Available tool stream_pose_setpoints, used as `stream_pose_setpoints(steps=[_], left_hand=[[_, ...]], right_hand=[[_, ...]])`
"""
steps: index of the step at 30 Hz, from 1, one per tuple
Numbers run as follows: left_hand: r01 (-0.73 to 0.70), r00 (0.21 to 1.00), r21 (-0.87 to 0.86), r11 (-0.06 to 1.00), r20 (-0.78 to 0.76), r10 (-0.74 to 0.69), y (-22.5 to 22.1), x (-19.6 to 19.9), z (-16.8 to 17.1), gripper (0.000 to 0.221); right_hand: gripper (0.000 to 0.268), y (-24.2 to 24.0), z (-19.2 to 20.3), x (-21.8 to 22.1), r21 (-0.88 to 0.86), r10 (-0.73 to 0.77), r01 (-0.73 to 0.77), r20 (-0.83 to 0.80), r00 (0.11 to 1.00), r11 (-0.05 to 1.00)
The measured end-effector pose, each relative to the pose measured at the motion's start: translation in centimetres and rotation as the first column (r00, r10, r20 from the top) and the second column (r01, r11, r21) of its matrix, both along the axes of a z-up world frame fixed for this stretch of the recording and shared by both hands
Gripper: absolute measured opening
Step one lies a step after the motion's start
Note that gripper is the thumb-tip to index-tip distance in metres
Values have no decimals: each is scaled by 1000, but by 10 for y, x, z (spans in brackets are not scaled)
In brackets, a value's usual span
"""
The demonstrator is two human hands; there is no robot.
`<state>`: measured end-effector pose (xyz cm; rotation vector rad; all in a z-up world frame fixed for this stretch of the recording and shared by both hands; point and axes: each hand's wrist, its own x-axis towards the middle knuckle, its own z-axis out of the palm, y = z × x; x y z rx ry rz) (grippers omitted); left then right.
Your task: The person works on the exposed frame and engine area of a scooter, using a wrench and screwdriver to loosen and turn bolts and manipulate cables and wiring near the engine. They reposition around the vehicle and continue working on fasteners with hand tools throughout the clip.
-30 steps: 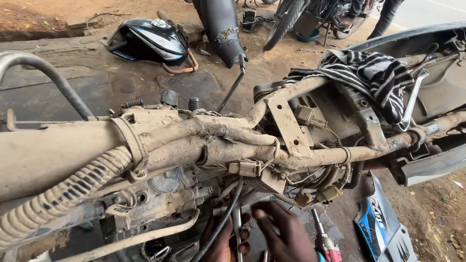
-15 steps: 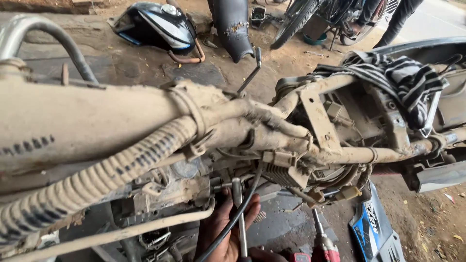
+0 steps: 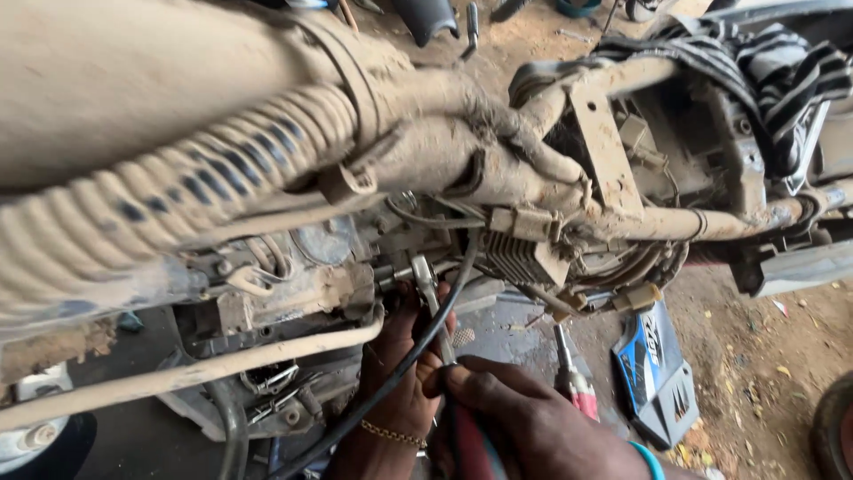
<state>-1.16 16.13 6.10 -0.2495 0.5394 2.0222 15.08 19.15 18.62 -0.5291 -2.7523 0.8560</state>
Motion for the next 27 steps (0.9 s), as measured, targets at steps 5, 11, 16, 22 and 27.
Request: stream_pose_setpoints(steps=[5,11,16,22,27], left_hand=[[64,995,273,960,-86,-42,1,-6,-19,38],[4,1000,-27,1000,-25,-4,-5,-11,-14,27],[4,993,36,999,119,-8,-14,-11,-9,29],[37,999,-29,999,-36,-38,-26,-18,-5,32],[43,999,-93,995,17,-41,-25,-17,3,32]], right_hand=[[40,-11,-14,-27,-875,-223,294,221,949,385],[44,-37,-23,-40,-931,-360,326,365,859,-165],[56,-39,-44,-31,-933,-239,360,353,904,-18],[48,-24,-84,-10,-923,5,72,80,997,377],[45,-32,-76,-21,-895,-56,135,123,991,426]])
